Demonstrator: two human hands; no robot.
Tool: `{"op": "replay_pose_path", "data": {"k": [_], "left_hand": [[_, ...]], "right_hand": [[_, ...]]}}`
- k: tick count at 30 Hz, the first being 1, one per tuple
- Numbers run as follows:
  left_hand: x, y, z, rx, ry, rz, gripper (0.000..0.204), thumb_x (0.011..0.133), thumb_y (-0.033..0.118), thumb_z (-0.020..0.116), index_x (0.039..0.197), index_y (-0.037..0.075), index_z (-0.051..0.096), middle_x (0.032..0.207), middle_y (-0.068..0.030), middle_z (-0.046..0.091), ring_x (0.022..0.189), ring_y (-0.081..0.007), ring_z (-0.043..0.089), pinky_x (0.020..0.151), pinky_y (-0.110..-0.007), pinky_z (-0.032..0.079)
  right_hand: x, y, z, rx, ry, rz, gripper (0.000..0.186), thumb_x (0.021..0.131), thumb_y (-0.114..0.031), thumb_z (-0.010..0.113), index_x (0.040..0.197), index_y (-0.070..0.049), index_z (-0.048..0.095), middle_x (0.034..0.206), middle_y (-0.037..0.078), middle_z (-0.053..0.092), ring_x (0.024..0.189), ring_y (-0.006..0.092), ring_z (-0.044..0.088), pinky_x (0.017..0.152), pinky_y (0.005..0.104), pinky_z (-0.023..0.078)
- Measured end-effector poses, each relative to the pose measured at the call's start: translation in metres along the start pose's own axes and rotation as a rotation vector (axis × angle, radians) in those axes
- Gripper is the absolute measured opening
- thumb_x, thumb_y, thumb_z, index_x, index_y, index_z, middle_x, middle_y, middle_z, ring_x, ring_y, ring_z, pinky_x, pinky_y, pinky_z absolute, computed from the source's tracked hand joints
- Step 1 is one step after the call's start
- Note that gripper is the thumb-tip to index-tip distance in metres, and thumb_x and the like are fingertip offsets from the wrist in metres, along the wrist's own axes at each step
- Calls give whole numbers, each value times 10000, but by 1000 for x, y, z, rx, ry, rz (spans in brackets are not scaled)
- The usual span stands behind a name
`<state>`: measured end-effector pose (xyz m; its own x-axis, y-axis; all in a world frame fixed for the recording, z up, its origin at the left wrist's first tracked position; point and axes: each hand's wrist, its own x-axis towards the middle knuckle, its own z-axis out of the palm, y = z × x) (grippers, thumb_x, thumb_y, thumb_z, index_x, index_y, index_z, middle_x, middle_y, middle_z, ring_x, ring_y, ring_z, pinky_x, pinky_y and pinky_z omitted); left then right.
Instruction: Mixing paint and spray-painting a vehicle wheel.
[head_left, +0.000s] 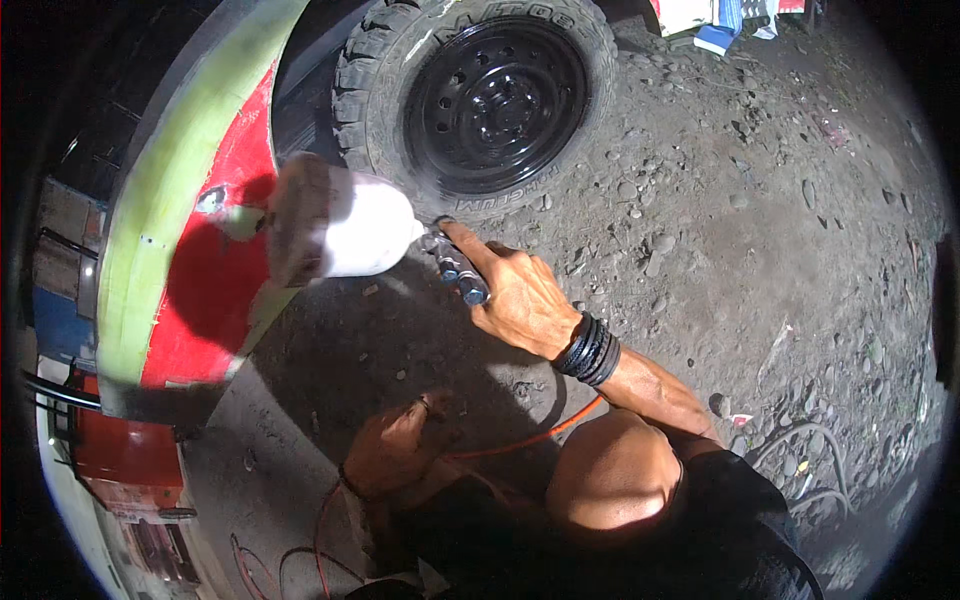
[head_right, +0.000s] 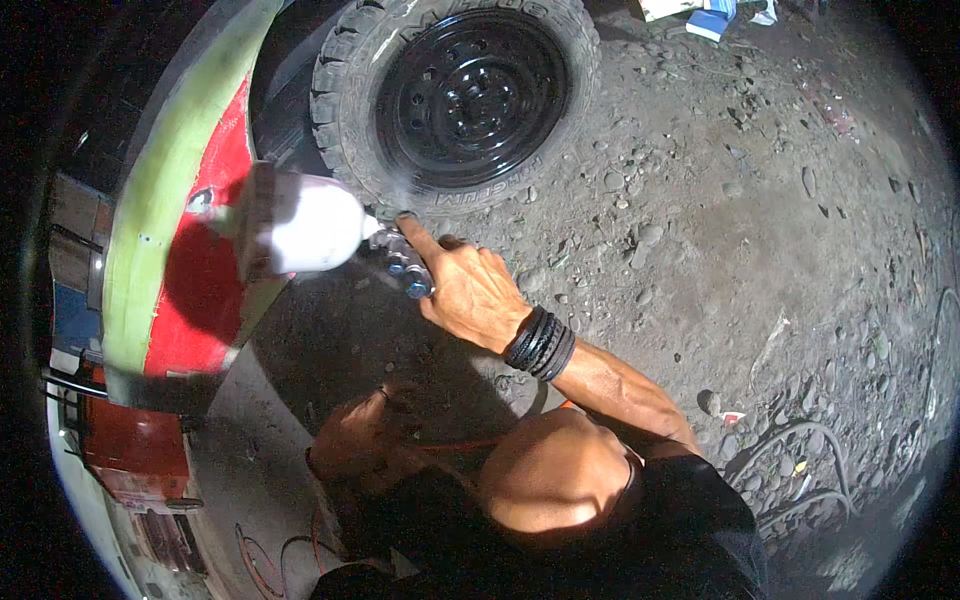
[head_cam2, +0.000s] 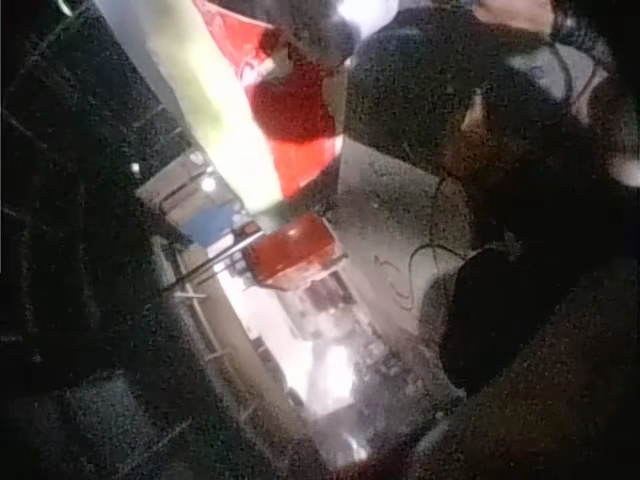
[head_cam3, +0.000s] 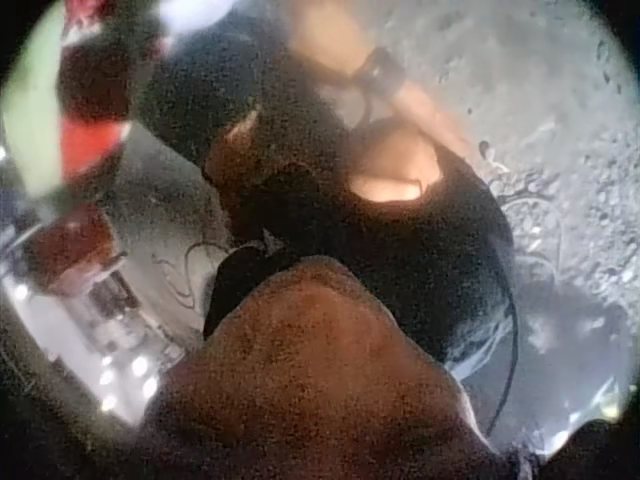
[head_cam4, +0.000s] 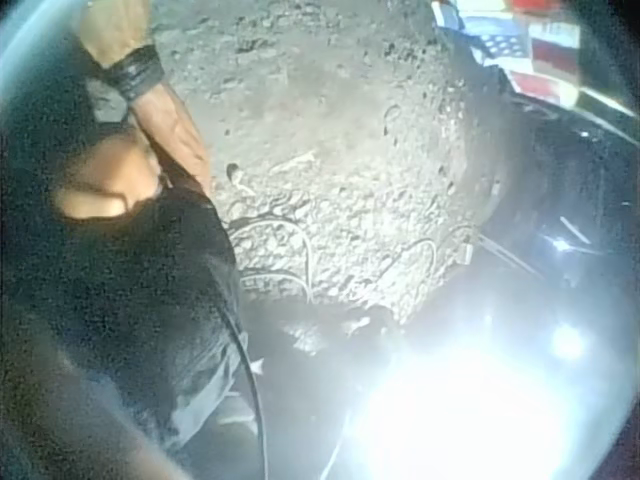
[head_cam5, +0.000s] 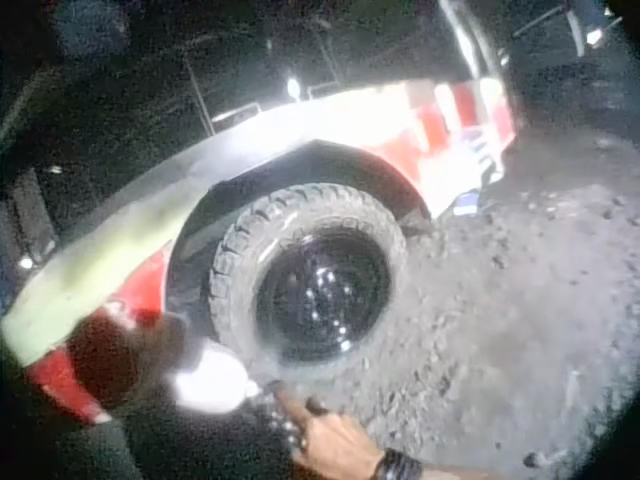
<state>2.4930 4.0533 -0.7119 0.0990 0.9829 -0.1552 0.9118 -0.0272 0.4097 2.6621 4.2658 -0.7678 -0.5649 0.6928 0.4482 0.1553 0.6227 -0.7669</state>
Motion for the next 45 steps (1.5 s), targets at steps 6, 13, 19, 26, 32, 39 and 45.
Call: {"op": "replay_pose_path", "data": {"k": [6, 13, 19, 26, 32, 39, 45], "left_hand": [[4, 4, 1, 35, 16, 26, 390, 940, 296, 713, 1222, 35, 644, 1052, -160, 733, 956, -352, 721, 793, -431, 589], [-4, -11, 5, 59, -20, 50, 448, 976, 371, 660, 1287, 54, 606, 1070, -167, 734, 948, -363, 720, 821, -446, 581], [-1, -11, 9, 40, -51, -5, 491, 1006, 435, 608, 1302, 43, 600, 1077, -176, 736, 953, -363, 725, 832, -459, 579], [3, 6, -6, 67, -105, -78, 498, 1008, 438, 612, 1294, 30, 625, 1048, -201, 735, 950, -355, 733, 816, -439, 591], [0, -2, 4, 117, -41, 32, 481, 1001, 404, 635, 1282, 14, 626, 1021, -213, 732, 924, -359, 738, 767, -437, 600], [1, -4, 4, 131, -55, 19, 400, 1012, 348, 617, 1262, 38, 641, 1080, -209, 719, 906, -332, 741, 698, -422, 610], [9, 0, -5, 223, -66, 272, 378, 997, 305, 652, 1262, 35, 645, 1099, -220, 716, 903, -346, 742, 715, -439, 616]], "right_hand": [[-18, 35, 9, -63, -11, 89, 794, 775, -97, 711, 1510, -30, 418, 860, 286, 691, 794, 469, 699, 724, 531, 572], [-2, 14, -18, 193, 107, 104, 513, 941, -129, 683, 1424, -39, 537, 1095, 280, 714, 984, 465, 706, 809, 456, 586], [11, -8, -51, 349, 244, 182, 501, 1006, -321, 672, 1412, -48, 560, 975, 191, 737, 862, 231, 736, 792, 371, 560], [0, 31, -30, 357, 192, 279, 549, 1004, -383, 660, 1414, -26, 578, 978, 172, 750, 895, 230, 726, 831, 364, 553], [-17, 45, -30, 265, 157, 397, 587, 1001, -412, 656, 1429, -20, 568, 1025, 185, 758, 918, 256, 740, 853, 374, 556], [-9, 17, -49, 524, 203, 429, 500, 1020, -343, 659, 1399, -23, 604, 721, 13, 596, 645, 100, 555, 611, 295, 477], [-21, 75, -33, 391, 179, 540, 439, 1002, -428, 665, 1115, -6, 708, 706, 15, 601, 646, 122, 562, 620, 305, 469]]}}
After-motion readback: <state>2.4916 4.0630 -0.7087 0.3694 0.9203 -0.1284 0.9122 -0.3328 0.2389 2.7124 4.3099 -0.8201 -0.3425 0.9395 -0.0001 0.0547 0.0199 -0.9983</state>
